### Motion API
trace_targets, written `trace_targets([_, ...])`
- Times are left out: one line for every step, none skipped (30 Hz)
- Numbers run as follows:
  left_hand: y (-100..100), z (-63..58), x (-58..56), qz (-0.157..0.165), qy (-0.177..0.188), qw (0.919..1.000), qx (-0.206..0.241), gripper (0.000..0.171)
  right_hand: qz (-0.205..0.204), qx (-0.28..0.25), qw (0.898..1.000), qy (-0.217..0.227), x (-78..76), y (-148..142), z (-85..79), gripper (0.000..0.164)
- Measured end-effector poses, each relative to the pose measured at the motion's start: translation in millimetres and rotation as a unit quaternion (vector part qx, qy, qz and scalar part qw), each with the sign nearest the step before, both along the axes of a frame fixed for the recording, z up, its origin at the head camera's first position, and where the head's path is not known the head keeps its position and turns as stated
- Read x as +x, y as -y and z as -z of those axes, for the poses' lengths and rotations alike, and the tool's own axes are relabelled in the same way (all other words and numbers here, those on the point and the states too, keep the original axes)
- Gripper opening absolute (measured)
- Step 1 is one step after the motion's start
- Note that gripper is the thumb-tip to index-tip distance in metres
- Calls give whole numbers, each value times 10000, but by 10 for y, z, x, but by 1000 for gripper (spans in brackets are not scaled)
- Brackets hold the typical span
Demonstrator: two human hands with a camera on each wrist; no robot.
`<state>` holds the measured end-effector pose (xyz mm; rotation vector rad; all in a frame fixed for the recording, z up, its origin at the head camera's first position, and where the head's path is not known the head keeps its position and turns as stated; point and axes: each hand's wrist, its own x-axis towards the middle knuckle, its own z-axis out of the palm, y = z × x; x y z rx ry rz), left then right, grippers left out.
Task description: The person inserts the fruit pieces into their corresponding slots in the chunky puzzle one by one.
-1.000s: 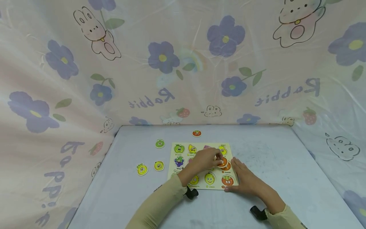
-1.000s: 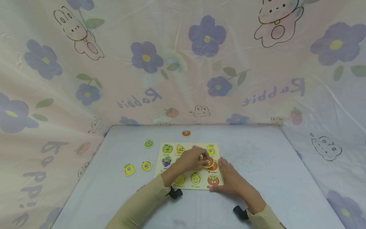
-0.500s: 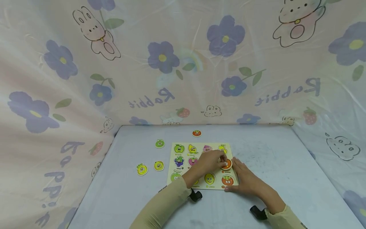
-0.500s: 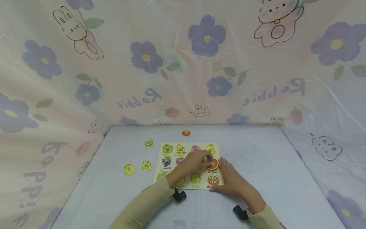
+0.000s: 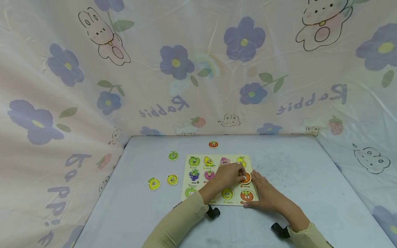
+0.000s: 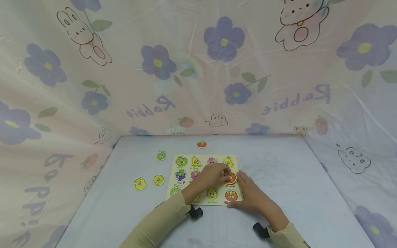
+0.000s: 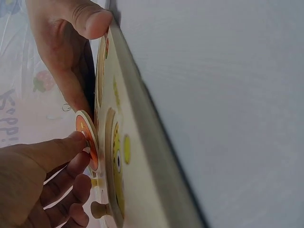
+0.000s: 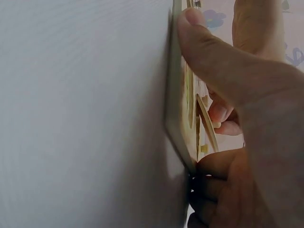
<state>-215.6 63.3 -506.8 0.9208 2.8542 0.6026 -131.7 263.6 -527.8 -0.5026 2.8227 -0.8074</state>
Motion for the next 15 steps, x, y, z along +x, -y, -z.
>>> trace_targets([-3,2,1,-8,-6,10000,-12,12,3,0,10000,5,0,1,-1,135])
trace_targets([-5,2,1,-10,-19,10000,-25,12,2,5,10000,4,0,3,-2,135])
trace_targets([-9,4,1,-4,-38,10000,-41,12,6,5,10000,7,0,4,-3,135])
trace_targets([-11,4,1,-3,-38,10000,-56,12,8,10,10000,7,0,5,-4,135])
trace_targets([-13,3,2,-1,-41,10000,-74,12,10,10,10000,11,0,7,-6,135])
trace_targets([-15,2,3,-5,-34,10000,-89,12,12,17,10000,10,0,9,-7,135])
trace_targets([-16,2,4,-6,-24,9999,-109,12,14,17,10000,17,1,11,-9,135])
trace_targets([-17,3,5,-7,-26,9999,-130,12,14,15,10000,22,2,13,-11,135])
trace_targets([-19,4,6,-16,-20,9999,-151,12,17,8,10000,27,3,15,-13,135])
trace_targets([-22,5,6,-23,-20,9999,-167,12,16,4,10000,28,3,16,-14,135])
trace_targets([-25,8,6,-29,-29,9998,-177,12,13,-1,10000,28,4,16,-16,135])
trace_targets([-28,6,7,-33,-34,9998,-191,12,13,-1,10000,21,5,16,-17,135])
trace_targets([-31,10,7,-30,-50,9998,-213,12,10,-11,10000,18,7,16,-19,134])
trace_targets([-36,12,6,-34,-64,9997,-224,12,10,-17,10000,14,7,15,-18,134])
trace_targets([-40,14,4,-38,-71,9997,-231,12,18,-15,10000,16,9,17,-18,134])
